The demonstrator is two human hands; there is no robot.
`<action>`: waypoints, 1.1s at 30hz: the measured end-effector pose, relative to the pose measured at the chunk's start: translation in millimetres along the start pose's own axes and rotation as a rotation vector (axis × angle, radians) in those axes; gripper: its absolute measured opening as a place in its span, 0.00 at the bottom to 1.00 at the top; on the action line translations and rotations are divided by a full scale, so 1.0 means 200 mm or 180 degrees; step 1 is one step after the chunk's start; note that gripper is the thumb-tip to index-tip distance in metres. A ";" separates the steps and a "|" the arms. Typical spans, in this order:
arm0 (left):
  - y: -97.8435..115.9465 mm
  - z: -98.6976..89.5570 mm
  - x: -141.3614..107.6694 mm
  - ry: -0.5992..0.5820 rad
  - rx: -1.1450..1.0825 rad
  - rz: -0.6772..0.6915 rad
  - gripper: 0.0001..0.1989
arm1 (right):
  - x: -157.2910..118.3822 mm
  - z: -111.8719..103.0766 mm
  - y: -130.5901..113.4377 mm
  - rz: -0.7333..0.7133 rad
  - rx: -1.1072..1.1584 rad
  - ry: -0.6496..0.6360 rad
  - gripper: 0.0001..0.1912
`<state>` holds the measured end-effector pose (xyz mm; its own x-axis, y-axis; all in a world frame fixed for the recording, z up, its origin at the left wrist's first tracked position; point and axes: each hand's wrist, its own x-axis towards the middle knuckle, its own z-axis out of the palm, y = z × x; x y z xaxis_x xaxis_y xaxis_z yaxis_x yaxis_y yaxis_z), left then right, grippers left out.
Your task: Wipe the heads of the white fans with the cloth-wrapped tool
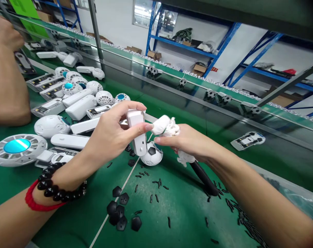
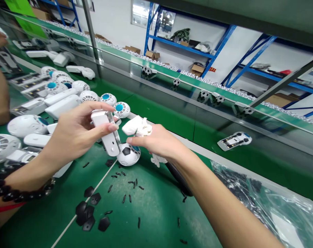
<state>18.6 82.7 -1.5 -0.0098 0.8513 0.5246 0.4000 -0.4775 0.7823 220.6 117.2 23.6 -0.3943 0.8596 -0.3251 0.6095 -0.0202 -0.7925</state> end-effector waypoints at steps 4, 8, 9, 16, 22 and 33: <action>-0.01 0.00 0.00 0.0073 -0.0010 -0.0041 0.18 | -0.15 -0.01 0.02 -0.0355 -0.0622 0.0820 0.18; -0.02 0.00 0.01 0.0046 -0.0028 -0.0148 0.18 | -0.28 0.06 0.07 -0.1248 -0.1952 0.1165 0.24; -0.02 0.00 0.01 0.0044 -0.0030 -0.0160 0.18 | -0.30 0.09 0.08 -0.1430 -0.2127 0.1420 0.25; -0.02 -0.01 0.01 0.0093 0.0146 -0.0009 0.19 | -0.29 0.21 0.04 -0.1053 -0.3685 0.1094 0.40; -0.03 -0.01 0.02 0.0053 0.0084 -0.0074 0.20 | -0.32 0.23 -0.01 -0.1526 -0.3744 0.1867 0.38; -0.08 -0.02 0.03 0.0059 -0.0068 -0.0135 0.22 | -0.33 0.20 -0.03 -0.1387 -0.2719 0.2089 0.36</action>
<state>9.0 94.0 -9.8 -0.0434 0.8667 0.4969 0.3793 -0.4458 0.8108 215.8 40.7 29.4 -0.4051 0.8133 0.4176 0.8741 0.4785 -0.0840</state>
